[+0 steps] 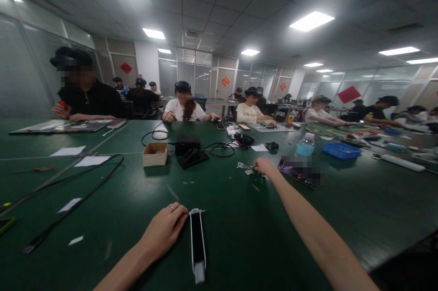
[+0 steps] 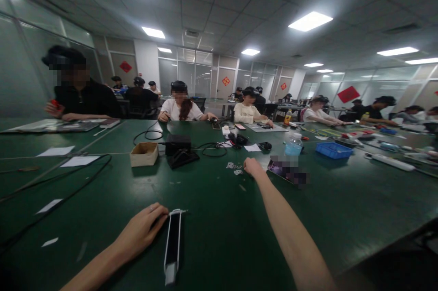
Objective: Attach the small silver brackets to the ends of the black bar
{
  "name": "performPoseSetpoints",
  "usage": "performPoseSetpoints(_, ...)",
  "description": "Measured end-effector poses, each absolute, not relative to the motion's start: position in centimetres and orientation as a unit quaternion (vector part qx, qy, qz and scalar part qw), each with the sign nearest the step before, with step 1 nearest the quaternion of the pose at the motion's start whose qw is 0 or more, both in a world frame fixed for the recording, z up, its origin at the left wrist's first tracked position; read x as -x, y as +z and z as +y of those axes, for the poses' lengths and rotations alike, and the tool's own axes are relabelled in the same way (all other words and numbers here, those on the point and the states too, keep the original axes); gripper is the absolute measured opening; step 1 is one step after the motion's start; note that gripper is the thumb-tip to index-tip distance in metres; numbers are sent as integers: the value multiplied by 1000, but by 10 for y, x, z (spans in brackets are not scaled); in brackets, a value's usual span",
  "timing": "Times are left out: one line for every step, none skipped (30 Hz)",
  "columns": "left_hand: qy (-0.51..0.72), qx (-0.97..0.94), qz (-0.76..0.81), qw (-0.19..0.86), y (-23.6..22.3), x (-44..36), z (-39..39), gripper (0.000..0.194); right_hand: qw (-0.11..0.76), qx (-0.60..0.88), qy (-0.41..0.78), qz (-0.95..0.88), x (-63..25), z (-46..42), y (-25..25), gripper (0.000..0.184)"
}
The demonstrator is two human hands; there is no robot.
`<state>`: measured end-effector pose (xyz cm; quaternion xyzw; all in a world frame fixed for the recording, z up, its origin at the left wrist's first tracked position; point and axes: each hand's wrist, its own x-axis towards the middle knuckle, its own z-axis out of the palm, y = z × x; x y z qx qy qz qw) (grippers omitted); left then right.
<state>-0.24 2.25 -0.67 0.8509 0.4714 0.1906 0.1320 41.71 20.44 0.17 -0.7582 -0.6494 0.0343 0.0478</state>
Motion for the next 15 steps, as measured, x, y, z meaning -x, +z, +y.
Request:
performPoseSetpoints(191, -851, 471, 130, -7, 2, 23, 26, 47, 759, 29, -648, -415, 202, 3, 20)
performPoseSetpoints(191, -851, 472, 129, -6, 2, 23, 25, 48, 760, 24, -648, -412, 199, 5, 19)
performPoseSetpoints(191, -851, 472, 126, -6, 2, 23, 25, 49, 760, 20, -648, -409, 196, 8, 19)
performPoseSetpoints(191, -852, 472, 124, -5, 1, 23, 25, 53, 758, 16, -650, -405, 193, 11, 19)
performPoseSetpoints(191, -852, 472, 121, -5, 1, 23, 25, 59, 754, 12, -654, -399, 190, 15, 20)
performPoseSetpoints(190, -852, 472, 119, -5, 1, 22, 24, 68, 746, 9, -662, -391, 186, 19, 20)
performPoseSetpoints(188, -853, 473, 117, -5, 1, 22, 24, 79, 736, 5, -673, -382, 181, 22, 22)
performPoseSetpoints(186, -853, 473, 114, -6, 2, 22, 24, 90, 721, 2, -687, -370, 175, 25, 23)
performPoseSetpoints(186, -854, 474, 110, -6, 2, 21, 24, 107, 699, 2, -707, -356, 167, 26, 25)
performPoseSetpoints(186, -854, 474, 106, -6, 2, 21, 23, 127, 670, 6, -732, -339, 157, 26, 25)
performPoseSetpoints(187, -855, 473, 102, -7, 2, 21, 23, 151, 632, 17, -760, -322, 146, 24, 24)
performPoseSetpoints(189, -856, 472, 100, -7, 2, 20, 23, 194, 574, 41, -794, -304, 132, 21, 23)
performPoseSetpoints(190, -856, 471, 98, -6, 2, 19, 23, 230, 517, 78, -821, -287, 118, 17, 23)
performPoseSetpoints(191, -855, 472, 97, -6, 1, 19, 22, 255, 476, 118, -834, -271, 104, 12, 22)
performPoseSetpoints(190, -855, 474, 96, -5, 1, 18, 22, 269, 440, 156, -842, -258, 90, 7, 22)
